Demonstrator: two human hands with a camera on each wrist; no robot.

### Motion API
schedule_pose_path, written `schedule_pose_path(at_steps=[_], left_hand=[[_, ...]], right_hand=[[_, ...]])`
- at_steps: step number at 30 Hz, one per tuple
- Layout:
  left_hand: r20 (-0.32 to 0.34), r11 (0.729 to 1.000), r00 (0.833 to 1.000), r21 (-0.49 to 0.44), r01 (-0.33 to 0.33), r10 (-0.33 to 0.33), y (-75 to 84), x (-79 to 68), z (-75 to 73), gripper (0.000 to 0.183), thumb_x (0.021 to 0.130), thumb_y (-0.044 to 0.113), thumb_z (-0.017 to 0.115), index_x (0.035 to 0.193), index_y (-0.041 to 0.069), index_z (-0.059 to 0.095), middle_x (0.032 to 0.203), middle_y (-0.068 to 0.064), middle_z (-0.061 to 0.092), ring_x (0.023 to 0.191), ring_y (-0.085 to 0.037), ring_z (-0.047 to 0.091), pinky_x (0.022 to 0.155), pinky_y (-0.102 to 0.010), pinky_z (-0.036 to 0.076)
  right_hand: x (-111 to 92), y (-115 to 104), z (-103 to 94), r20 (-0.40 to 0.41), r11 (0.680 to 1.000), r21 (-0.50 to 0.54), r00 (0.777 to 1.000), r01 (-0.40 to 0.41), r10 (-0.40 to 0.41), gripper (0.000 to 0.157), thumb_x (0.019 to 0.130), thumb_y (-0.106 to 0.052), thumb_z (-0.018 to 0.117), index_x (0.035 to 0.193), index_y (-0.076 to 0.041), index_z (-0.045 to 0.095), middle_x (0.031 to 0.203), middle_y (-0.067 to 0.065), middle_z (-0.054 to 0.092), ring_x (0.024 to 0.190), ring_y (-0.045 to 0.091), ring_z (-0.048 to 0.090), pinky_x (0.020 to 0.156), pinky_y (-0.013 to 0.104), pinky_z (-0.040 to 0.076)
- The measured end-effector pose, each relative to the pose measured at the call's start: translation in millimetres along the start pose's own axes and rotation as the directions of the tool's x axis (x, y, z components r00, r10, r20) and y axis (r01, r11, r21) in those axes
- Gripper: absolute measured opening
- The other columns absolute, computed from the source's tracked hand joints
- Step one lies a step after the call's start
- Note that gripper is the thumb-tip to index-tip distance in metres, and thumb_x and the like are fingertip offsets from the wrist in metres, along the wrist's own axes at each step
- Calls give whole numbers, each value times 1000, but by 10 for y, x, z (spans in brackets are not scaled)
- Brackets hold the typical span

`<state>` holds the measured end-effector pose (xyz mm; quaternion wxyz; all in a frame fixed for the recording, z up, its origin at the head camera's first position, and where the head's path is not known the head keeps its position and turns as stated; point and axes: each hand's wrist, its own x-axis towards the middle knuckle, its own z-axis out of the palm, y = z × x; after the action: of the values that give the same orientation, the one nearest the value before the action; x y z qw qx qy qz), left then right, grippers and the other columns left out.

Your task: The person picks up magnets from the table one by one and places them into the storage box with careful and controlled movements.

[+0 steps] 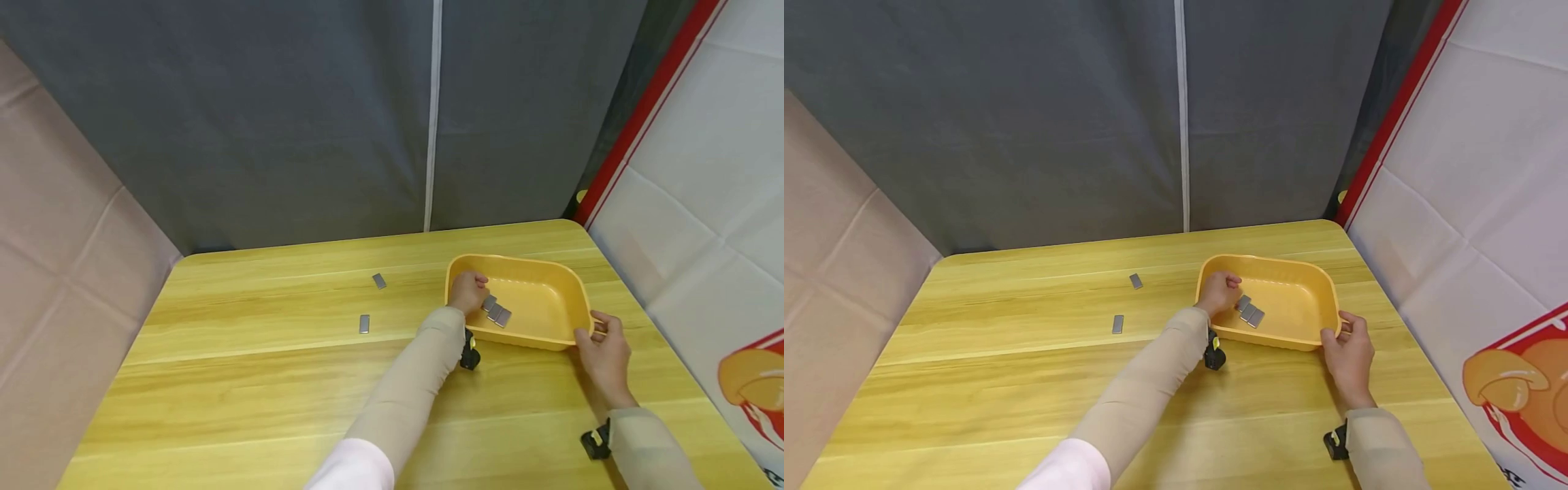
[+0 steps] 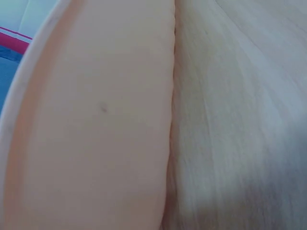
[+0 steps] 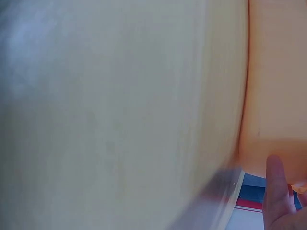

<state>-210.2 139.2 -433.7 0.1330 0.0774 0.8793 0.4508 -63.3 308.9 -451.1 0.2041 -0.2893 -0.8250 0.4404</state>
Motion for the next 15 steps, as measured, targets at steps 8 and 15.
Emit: schedule_pose_path(at_steps=[8, 15], left_hand=[[6, 987, 989, -71, -147, 148, -1, 10, -17, 20, 79, 2, 64, 99, 2, 62, 85, -2, 59, 77, -10, 56, 67, -15, 44], [-39, 973, 980, -116, -197, 194, -13, 10, -44, 21, 80, 1, 62, 101, 1, 61, 86, -1, 57, 77, -9, 54, 69, -14, 43]], right_hand=[[34, 22, -8, -2, 1000, -26, 1000, -14, 14, 42, 81, -9, 48, 122, 2, 42, 106, 21, 50, 65, -13, 37, 51, 4, 37], [45, 34, -7, -9, 1000, -16, 1000, -25, 25, 43, 81, -9, 48, 122, 2, 42, 106, 20, 50, 64, -14, 37, 50, 4, 37]])
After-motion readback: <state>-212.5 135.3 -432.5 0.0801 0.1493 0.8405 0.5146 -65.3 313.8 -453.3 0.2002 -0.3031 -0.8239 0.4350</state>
